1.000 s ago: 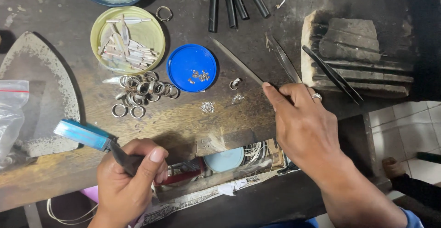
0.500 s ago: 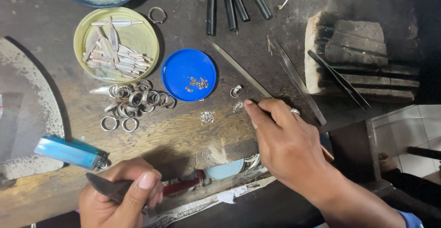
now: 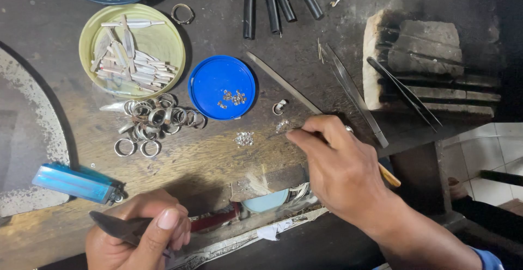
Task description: Filing a small metal jewelry component held in pliers at a workbench to smooth and shape it.
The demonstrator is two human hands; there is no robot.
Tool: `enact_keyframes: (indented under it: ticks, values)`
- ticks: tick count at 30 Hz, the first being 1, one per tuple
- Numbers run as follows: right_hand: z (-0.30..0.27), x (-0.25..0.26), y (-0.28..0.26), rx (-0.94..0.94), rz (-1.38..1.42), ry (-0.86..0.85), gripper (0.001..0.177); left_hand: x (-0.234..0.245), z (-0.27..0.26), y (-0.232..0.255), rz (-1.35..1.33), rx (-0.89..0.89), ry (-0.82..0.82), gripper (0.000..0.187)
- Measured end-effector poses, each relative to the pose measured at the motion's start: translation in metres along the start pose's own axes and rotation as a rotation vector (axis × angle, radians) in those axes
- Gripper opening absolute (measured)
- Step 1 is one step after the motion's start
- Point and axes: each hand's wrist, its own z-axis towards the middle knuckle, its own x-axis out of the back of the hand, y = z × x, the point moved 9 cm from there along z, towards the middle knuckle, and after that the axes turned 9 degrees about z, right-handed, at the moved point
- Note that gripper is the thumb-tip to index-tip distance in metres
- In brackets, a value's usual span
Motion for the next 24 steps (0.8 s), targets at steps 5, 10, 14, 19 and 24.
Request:
enact_keyframes:
  ticks: [5,10,14,19,24]
  values:
    - [0.0052,0.0107,-0.0037,0.065,0.200,0.071,0.014,0.0000,0.0002,-0.0019,0.009,0.019,-0.017,0.023]
    - [0.0065,0.0104,-0.0045,0.099,0.174,0.067,0.008,-0.0010,0.0024,0.0001,0.014,0.025,-0.017,0.026]
    - [0.0034,0.0096,-0.0055,0.091,0.148,0.072,0.014,-0.0023,0.0010,-0.0002,0.028,0.023,-0.030,0.025]
    - [0.0023,0.0075,-0.0074,0.087,0.153,0.053,0.017,-0.0022,-0.0002,0.0016,-0.043,0.016,0.009,0.022]
    - [0.0044,0.0089,-0.0101,0.098,0.142,0.074,0.012,-0.0015,0.0001,0.0000,-0.054,0.015,0.000,0.024]
